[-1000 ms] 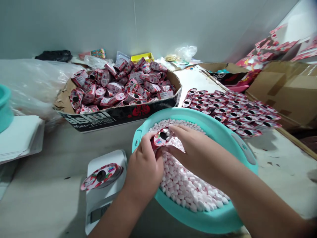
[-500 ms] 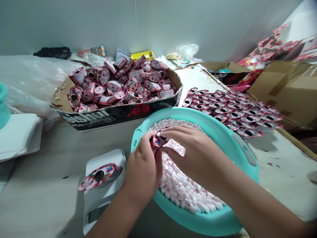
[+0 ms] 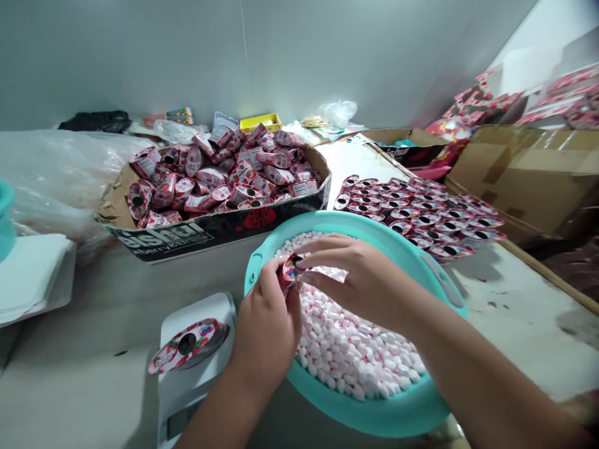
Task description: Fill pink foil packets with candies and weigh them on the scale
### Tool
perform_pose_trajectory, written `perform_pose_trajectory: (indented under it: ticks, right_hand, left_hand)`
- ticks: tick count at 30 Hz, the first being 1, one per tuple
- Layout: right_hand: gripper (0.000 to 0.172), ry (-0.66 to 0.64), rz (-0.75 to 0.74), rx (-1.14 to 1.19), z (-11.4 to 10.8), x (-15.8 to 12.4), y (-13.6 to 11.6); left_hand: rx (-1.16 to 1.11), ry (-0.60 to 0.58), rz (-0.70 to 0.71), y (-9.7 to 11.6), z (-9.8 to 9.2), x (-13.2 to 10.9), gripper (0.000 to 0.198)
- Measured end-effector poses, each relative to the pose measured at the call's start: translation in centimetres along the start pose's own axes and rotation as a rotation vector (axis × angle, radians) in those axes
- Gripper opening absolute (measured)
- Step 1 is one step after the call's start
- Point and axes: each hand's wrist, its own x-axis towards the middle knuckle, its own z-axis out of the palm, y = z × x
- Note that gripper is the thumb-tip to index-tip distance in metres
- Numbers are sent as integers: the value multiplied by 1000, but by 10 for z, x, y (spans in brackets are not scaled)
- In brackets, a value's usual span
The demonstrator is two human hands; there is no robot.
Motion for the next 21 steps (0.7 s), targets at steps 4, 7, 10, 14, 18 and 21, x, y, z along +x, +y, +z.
perform_pose_trajectory:
  ticks: [4,7,10,14,18,21]
  right_hand:
    - [31,83,255,-64,-11,-1,27]
    - [67,-217,547,-184,-11,-6,46]
    - [85,-486,586,-204,-4,-9,48]
    - [67,-522,603,-224,2,-2,32]
    - [33,-556,590,-220,0,6,29]
    - [27,-475,598,-168,-1,9,35]
  left_hand:
    - [-9,24,-81,1,2,-1,36]
    - [-30,50,-97,0,4,-1,36]
    - [-28,56,-81,-2,6,-1,40]
    - [-25,38,-53,-3,6,-1,42]
    - [-39,27,-40,-4,5,0,39]
    - [-36,23,-21,-5,4,0,39]
